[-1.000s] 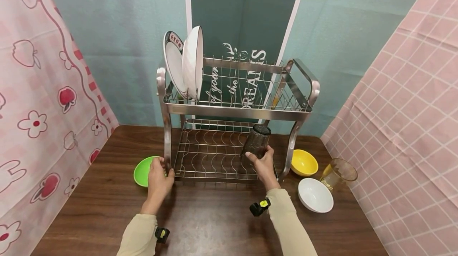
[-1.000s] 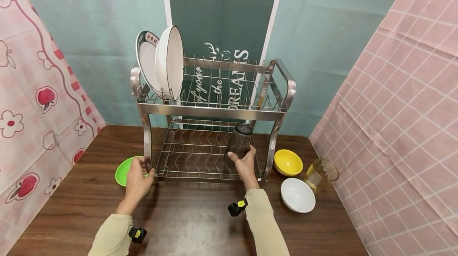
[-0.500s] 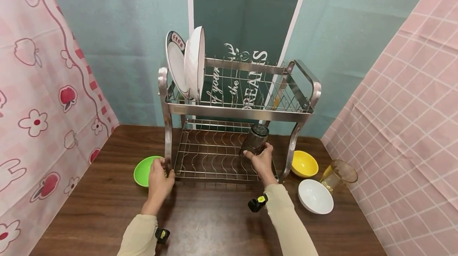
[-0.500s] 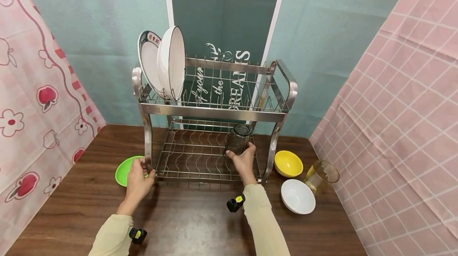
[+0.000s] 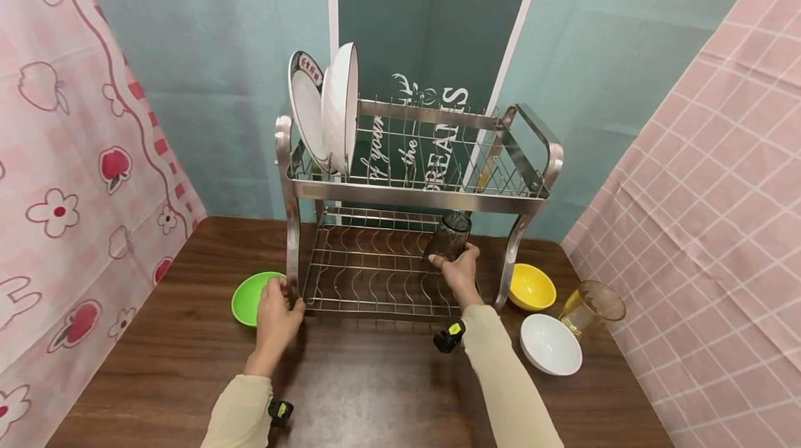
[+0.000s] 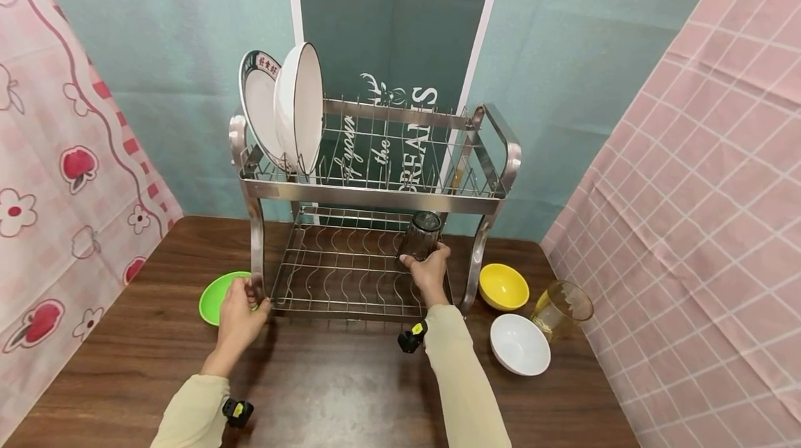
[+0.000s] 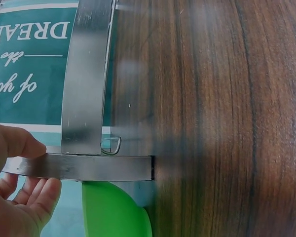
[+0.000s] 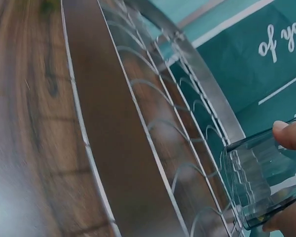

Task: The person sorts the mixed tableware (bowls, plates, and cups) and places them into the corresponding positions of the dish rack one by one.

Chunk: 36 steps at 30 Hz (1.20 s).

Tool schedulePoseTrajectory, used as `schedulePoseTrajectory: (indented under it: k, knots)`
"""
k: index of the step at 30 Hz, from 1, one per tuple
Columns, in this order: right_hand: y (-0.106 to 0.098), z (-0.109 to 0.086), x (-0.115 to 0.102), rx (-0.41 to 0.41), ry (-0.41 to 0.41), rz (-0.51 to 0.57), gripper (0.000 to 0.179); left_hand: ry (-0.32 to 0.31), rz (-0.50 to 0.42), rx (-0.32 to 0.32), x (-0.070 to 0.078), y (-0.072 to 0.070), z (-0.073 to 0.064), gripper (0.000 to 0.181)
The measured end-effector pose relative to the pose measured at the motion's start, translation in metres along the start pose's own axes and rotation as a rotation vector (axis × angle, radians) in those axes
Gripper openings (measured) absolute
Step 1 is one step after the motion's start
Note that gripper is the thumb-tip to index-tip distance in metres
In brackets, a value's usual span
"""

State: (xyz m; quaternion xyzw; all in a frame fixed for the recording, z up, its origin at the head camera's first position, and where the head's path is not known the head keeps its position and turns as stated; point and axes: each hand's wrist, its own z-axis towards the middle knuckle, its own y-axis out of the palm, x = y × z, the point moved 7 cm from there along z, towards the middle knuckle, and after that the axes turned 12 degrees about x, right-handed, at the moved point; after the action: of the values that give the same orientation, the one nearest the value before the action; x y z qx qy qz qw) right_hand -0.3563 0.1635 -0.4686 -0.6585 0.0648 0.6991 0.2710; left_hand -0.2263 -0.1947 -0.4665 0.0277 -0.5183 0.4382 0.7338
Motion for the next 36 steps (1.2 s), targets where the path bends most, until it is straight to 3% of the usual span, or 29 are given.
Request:
schedulePoseTrajectory:
  k: [6, 10, 19, 30, 36]
  knots:
    - [0.002, 0.009, 0.001, -0.006, -0.003, -0.015, 0.08, 0.062, 0.054, -0.024, 0.001, -0.001, 0.002, 0.024]
    - [0.003, 0.012, 0.007, -0.011, 0.02, -0.026, 0.079, 0.054, 0.053, -0.029, -0.004, 0.0, 0.002, 0.025]
    - [0.005, 0.021, 0.017, -0.002, 0.006, -0.032, 0.08, 0.104, 0.048, 0.011, -0.005, 0.001, 0.002, 0.024]
    - [0.007, 0.025, 0.013, 0.018, -0.034, -0.187, 0.083, 0.077, 0.055, 0.013, -0.007, -0.002, 0.005, 0.023]
    - [0.005, 0.025, 0.011, 0.061, -0.1, -0.264, 0.085, 0.058, 0.06, 0.001, -0.009, -0.002, 0.003, 0.023]
